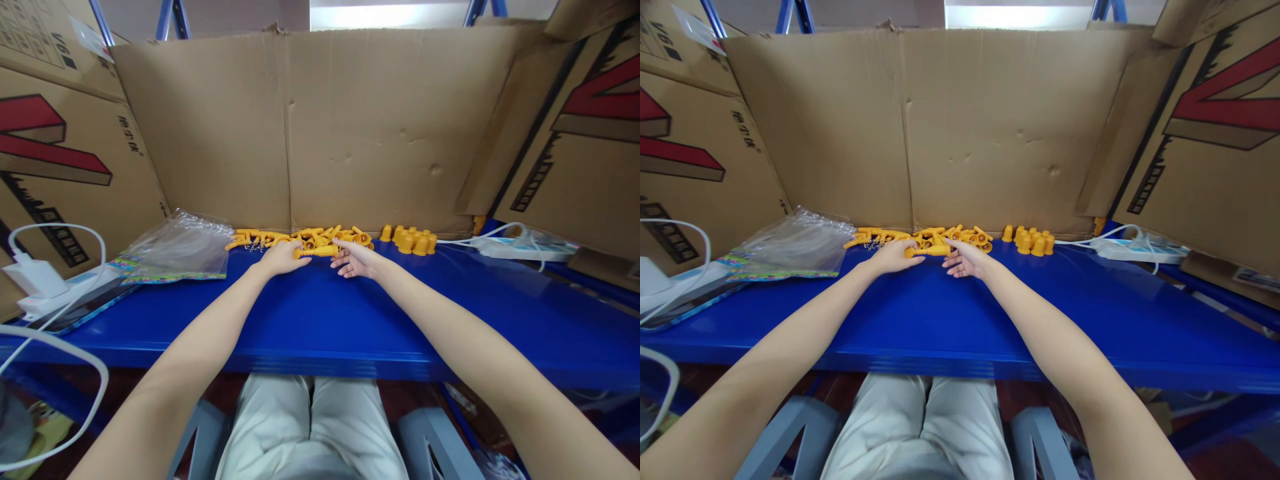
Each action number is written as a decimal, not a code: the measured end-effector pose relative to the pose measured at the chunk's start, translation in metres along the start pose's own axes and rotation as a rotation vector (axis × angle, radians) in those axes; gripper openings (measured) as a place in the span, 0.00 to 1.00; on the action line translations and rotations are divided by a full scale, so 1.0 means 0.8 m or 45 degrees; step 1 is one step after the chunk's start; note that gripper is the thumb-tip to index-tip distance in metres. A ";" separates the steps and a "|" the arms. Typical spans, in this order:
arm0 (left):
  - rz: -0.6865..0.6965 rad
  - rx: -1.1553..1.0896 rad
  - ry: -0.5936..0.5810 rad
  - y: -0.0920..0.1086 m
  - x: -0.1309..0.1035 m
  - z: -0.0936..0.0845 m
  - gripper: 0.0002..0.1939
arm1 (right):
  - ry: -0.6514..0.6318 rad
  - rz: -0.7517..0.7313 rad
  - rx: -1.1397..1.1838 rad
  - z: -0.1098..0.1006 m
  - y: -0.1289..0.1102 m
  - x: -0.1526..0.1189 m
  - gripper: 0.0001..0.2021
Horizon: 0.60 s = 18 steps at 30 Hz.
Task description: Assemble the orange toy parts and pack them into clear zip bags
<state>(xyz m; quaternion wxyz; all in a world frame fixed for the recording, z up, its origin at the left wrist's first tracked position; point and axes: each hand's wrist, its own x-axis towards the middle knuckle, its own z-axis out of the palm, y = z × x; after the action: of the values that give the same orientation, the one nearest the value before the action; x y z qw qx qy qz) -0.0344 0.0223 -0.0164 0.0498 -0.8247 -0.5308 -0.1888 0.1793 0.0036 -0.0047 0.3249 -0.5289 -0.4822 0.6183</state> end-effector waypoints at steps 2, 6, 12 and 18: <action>-0.004 -0.025 -0.014 0.000 -0.001 0.000 0.21 | -0.033 0.019 0.103 0.001 -0.001 -0.003 0.17; 0.047 -0.120 0.017 -0.002 -0.003 0.002 0.29 | -0.024 -0.037 0.252 0.004 -0.005 -0.007 0.11; 0.162 -0.371 0.438 -0.002 -0.001 -0.003 0.39 | 0.161 -0.351 0.395 0.011 -0.027 -0.007 0.07; -0.027 -0.304 0.539 -0.007 0.000 -0.003 0.33 | 0.482 -0.806 0.045 0.021 -0.044 0.027 0.07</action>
<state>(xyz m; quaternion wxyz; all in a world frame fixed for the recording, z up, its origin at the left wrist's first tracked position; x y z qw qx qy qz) -0.0400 0.0240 -0.0147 0.0602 -0.7612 -0.4909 -0.4195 0.1546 0.0306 0.0204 0.5927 -0.4526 -0.5425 0.3867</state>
